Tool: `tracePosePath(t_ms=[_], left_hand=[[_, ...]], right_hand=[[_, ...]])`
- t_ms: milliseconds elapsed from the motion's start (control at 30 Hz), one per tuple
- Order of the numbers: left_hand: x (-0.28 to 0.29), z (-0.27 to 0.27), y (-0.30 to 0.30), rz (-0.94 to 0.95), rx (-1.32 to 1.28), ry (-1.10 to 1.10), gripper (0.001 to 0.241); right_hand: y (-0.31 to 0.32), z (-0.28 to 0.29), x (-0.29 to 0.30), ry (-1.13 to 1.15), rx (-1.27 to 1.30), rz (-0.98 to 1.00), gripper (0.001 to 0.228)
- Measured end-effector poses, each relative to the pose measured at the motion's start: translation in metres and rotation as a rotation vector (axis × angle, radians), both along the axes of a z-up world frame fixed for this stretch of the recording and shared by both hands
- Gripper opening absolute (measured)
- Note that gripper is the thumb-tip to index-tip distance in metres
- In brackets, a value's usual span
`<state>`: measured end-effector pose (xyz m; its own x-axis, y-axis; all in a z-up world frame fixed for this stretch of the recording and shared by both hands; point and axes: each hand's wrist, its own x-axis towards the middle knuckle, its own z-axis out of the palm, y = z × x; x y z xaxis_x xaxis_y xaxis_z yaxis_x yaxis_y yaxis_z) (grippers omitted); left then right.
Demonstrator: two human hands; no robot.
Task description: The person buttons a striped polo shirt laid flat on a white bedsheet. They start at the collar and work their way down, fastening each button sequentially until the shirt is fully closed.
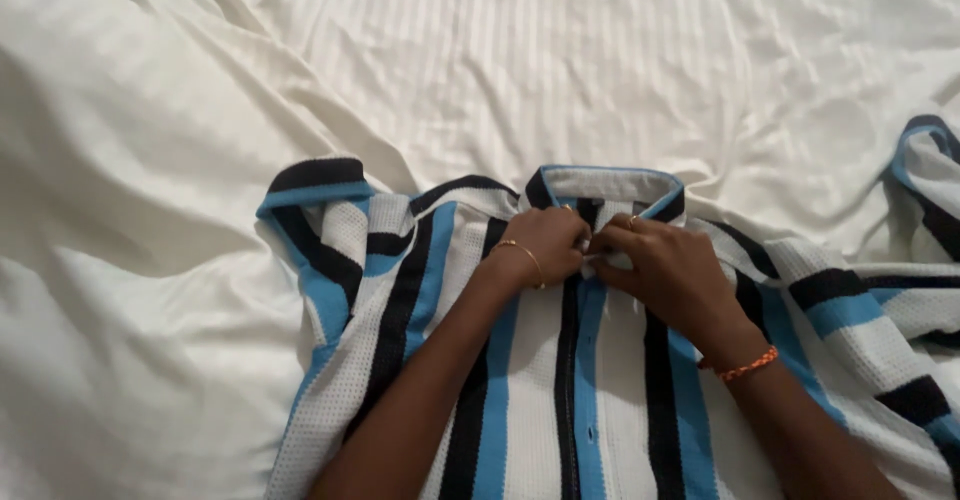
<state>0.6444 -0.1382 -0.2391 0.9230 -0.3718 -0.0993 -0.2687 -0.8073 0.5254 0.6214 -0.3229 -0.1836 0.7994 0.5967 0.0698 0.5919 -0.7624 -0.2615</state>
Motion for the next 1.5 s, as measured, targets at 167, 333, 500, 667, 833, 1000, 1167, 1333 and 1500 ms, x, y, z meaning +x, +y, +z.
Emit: tracePosePath(t_ms=[167,333,500,667,833,1000,1167,1333,1500], left_hand=[[0.0,0.007,-0.001,0.02,0.053,0.042,0.018],[0.001,0.007,-0.003,-0.01,0.097,0.099,0.02],[0.001,0.001,-0.005,-0.052,0.122,0.031,0.021],[-0.001,0.005,-0.007,0.012,0.155,0.029,0.024],[0.001,0.006,-0.004,-0.004,0.165,0.066,0.024],[0.003,0.009,0.0,-0.02,0.136,0.148,0.018],[0.005,0.004,0.004,-0.042,0.064,0.127,0.02],[0.001,0.023,0.003,-0.026,0.087,0.19,0.021],[-0.001,0.03,0.001,-0.004,0.116,0.216,0.026]], right_hand=[[0.006,-0.005,-0.005,-0.075,0.039,-0.079,0.017],[0.01,-0.006,-0.011,-0.076,0.093,-0.141,0.017],[0.014,-0.008,-0.016,-0.083,0.074,-0.174,0.018],[0.014,-0.011,-0.021,-0.114,0.094,-0.158,0.017],[0.02,-0.003,-0.027,-0.11,0.065,-0.147,0.018],[0.02,-0.008,-0.029,-0.134,0.023,-0.155,0.018],[0.023,-0.007,-0.03,-0.175,0.047,-0.183,0.02],[0.025,-0.011,-0.035,-0.24,0.055,-0.194,0.021],[0.028,-0.017,-0.037,-0.274,0.034,-0.215,0.022]])
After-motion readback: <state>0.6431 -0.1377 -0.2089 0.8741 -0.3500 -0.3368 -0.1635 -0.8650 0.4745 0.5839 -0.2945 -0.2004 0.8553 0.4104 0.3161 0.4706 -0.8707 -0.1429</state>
